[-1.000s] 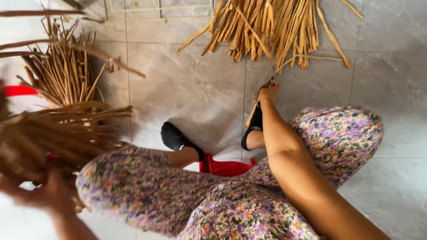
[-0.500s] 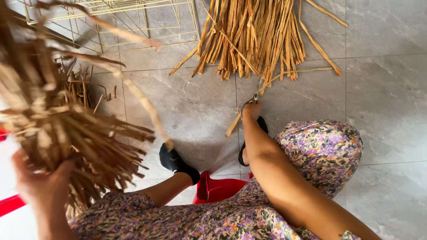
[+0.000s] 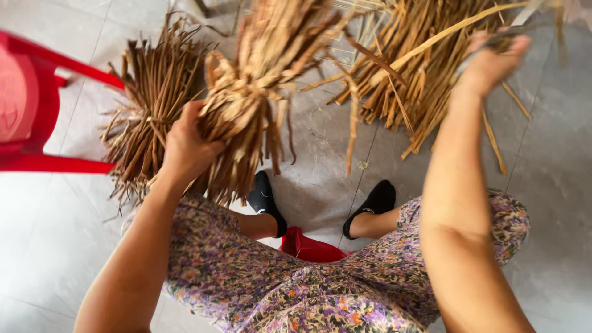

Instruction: The person sits on a low red stool and uses shears to trim and split bundles of dried sticks. They repeatedly cut the sticks into smaller pieces and separate them, placing the processed material into a pile on the floor.

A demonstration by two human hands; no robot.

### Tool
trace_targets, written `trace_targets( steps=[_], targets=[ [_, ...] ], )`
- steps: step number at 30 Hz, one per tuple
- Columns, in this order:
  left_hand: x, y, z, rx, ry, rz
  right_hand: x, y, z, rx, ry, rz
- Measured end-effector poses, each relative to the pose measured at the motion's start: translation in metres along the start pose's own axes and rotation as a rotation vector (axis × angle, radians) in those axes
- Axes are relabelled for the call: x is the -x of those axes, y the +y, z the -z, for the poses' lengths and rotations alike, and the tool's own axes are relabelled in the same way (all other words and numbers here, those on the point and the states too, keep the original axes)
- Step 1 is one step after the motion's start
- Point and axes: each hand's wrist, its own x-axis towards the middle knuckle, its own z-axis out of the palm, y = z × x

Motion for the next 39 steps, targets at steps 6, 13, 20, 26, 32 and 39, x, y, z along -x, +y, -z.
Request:
trace_targets(
  steps=[6,13,20,26,32,39],
  targets=[
    [-0.002,0.024,-0.017,0.076,0.031,-0.102,0.126,-0.148,-0.045,-0.173,-0.458,-0.176],
    [0.013,0.059,-0.047,0.103,-0.017,-0.102,0.237,-0.147,-0.112,-0.126,-0.676,-0.283],
    [0.003,0.072,-0.038,0.213,0.214,-0.367,0.233,-0.122,-0.126,-0.213,-0.578,-0.319],
    [-0.045,0.087,-0.059,0.246,0.15,-0.382,0.248,-0.119,-0.132,0.144,-0.614,-0.135],
    [-0.062,0.078,-0.068,0.203,0.017,-0.381,0.251,-0.122,-0.125,0.057,-0.654,-0.211],
    [-0.057,0.094,-0.086,-0.232,0.191,-0.511,0.247,-0.121,-0.136,0.269,-0.607,-0.14]
  ],
)
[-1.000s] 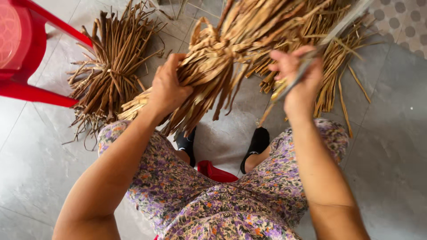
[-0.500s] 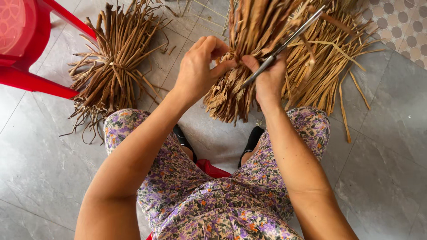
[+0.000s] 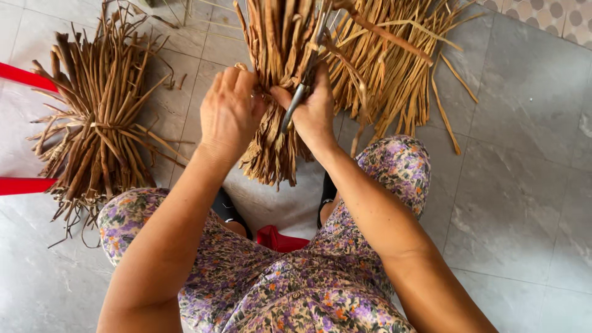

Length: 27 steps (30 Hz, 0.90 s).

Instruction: The person sits on a low red stool and uses shears to trim and split bundles of dried sticks. They repeatedly cut the sticks into smaller pieces and separate them, placing the processed material into a pile on the floor.

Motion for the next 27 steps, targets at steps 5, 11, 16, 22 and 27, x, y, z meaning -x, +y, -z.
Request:
trace_targets(
  steps=[5,11,16,22,27],
  targets=[
    [-0.005,0.007,-0.009,0.057,0.081,0.002,-0.006,0.013,0.004,0.006,0.026,0.081],
    [-0.01,-0.002,0.003,0.378,-0.098,0.429,-0.017,0.02,0.014,0.122,0.087,-0.069],
    [0.004,-0.006,0.007,0.645,-0.05,0.095,-0.03,0.018,0.038,-0.19,0.131,-0.093],
    [0.009,0.002,-0.008,0.603,0.039,0.185,-0.001,0.008,0.029,-0.151,-0.013,0.063],
    [0.002,0.0,0.003,0.29,0.202,0.025,-0.003,-0.005,0.023,-0.116,-0.024,0.112]
  ],
)
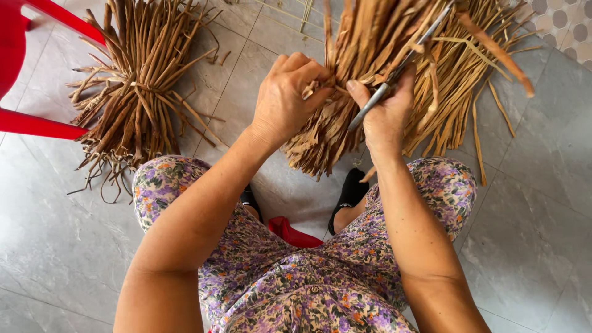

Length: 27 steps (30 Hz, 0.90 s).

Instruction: The person sits on a low red stool and uses shears to trim and split bundles of dried sticks. They repeatedly cut the sticks into smaller pieces and separate them, placing the processed material into a pile on the floor.

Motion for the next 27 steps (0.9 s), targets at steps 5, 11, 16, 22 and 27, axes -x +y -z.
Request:
trace_targets(
  steps=[5,11,16,22,27],
  targets=[
    [0.004,0.012,-0.003,0.034,-0.067,0.154,0.0,0.011,-0.002,0.163,0.002,0.058],
    [-0.013,-0.01,0.002,0.074,-0.457,0.614,0.004,0.025,-0.012,0.218,-0.018,0.12],
    [0.007,-0.006,-0.002,0.029,-0.201,0.242,0.003,0.031,-0.012,0.294,0.037,-0.038],
    [0.006,-0.015,-0.014,0.131,-0.281,0.504,0.004,0.03,-0.012,0.306,0.023,0.009],
    [0.008,-0.026,-0.01,0.202,-0.324,0.493,0.001,0.021,-0.009,0.351,0.025,0.014]
  ],
)
